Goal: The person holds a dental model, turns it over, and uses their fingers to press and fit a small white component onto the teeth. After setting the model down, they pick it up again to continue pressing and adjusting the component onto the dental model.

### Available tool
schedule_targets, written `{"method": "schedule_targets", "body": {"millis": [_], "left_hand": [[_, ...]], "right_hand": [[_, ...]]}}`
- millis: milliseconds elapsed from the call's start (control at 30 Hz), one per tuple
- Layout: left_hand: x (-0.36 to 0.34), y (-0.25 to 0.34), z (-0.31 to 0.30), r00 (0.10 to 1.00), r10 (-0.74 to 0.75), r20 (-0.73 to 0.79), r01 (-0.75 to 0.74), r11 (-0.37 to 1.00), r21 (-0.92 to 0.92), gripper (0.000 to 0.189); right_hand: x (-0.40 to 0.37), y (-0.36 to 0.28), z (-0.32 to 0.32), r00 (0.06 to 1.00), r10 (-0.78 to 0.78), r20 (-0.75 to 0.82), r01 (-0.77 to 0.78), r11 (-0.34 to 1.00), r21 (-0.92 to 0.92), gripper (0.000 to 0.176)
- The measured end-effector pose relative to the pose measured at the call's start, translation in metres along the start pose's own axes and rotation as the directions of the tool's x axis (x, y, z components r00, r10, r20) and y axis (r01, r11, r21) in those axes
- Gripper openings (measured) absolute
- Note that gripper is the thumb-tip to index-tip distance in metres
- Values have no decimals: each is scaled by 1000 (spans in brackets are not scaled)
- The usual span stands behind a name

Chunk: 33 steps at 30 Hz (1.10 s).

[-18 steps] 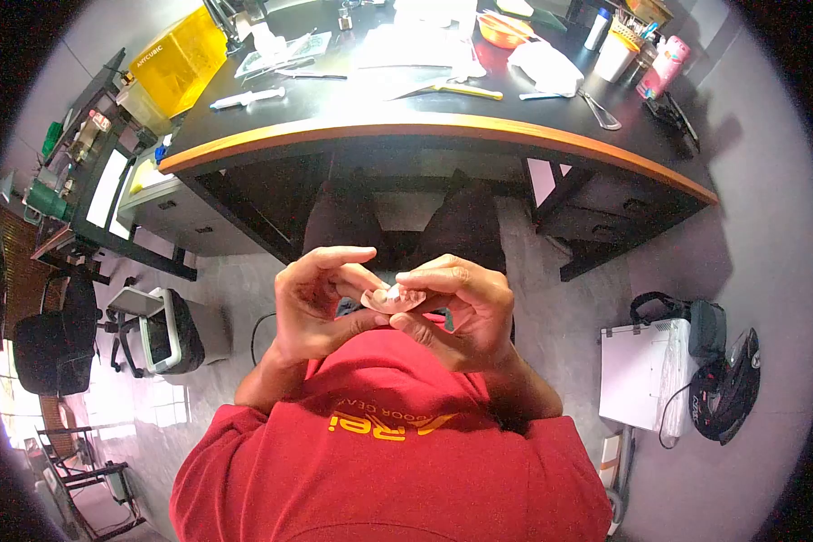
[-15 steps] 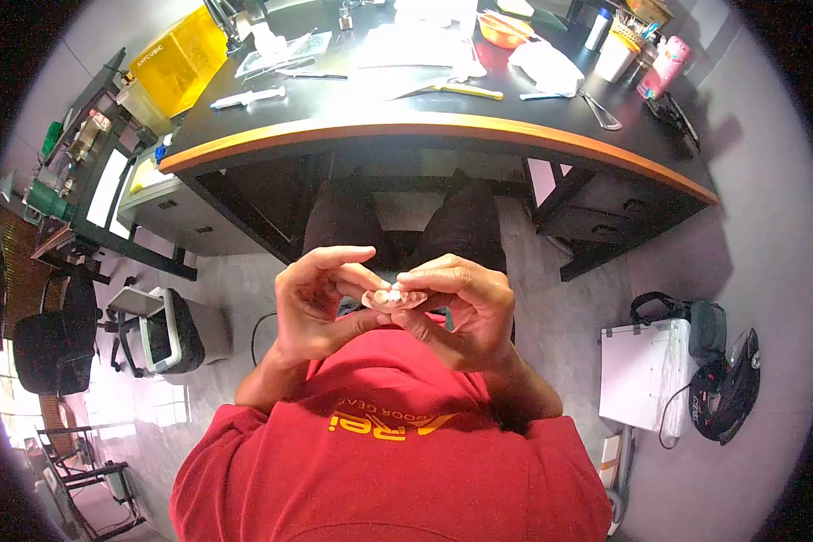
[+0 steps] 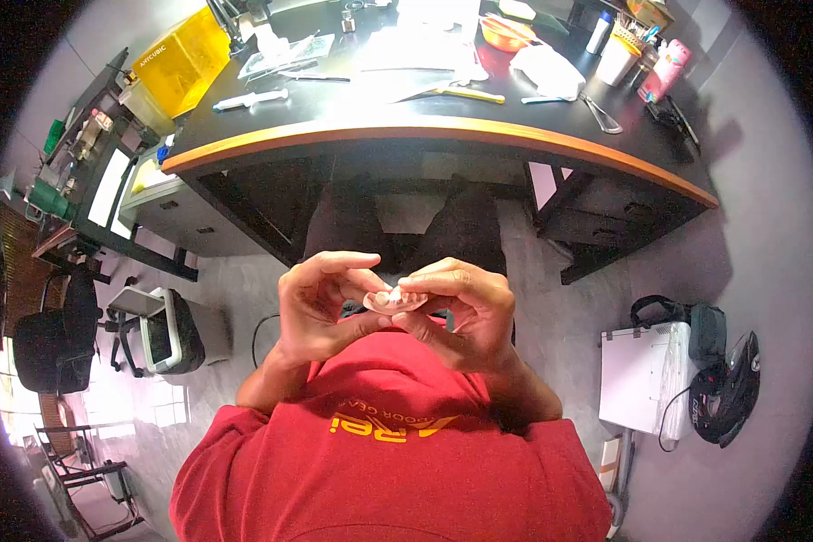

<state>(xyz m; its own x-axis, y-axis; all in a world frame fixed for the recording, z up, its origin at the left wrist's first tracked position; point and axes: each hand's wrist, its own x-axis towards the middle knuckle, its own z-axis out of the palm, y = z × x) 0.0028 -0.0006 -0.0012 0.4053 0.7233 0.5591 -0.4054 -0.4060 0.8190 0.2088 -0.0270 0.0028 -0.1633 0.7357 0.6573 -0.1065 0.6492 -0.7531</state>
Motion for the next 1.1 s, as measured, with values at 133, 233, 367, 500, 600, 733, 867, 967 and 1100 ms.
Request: {"method": "schedule_targets", "body": {"millis": [133,233,367,500,600,733,867,967,1100], "left_hand": [[-1,0,0,1000,-14,-6,14,1000,-13,61],[-1,1,0,999,-38,-11,38,999,-4,64],[-1,3,0,998,-68,-8,68,998,-8,63],[-1,2,0,996,-84,-15,84,996,-4,61],[-1,1,0,997,-80,-14,80,997,-10,59],[1,-1,-1,997,-75,-16,75,997,-13,57],[-1,-1,0,994,-108,-32,107,994,-36,56],[-1,-2,0,993,-116,-39,114,993,-33,56],[0,-2,0,994,-110,-29,109,994,-25,56]], "right_hand": [[-1,1,0,1000,16,2,-16,1000,24,28],[-1,0,0,1000,23,1,-23,999,34,28],[0,-1,0,999,38,7,-38,998,40,29],[2,-2,0,999,44,29,-44,999,31,29],[2,-3,0,998,56,32,-57,998,34,27],[2,-2,0,996,86,26,-87,995,41,26],[1,1,-1,996,78,31,-79,996,38,26],[0,-3,-1,991,134,29,-135,990,45,26],[0,-3,-1,991,132,27,-133,990,48,26]]}}
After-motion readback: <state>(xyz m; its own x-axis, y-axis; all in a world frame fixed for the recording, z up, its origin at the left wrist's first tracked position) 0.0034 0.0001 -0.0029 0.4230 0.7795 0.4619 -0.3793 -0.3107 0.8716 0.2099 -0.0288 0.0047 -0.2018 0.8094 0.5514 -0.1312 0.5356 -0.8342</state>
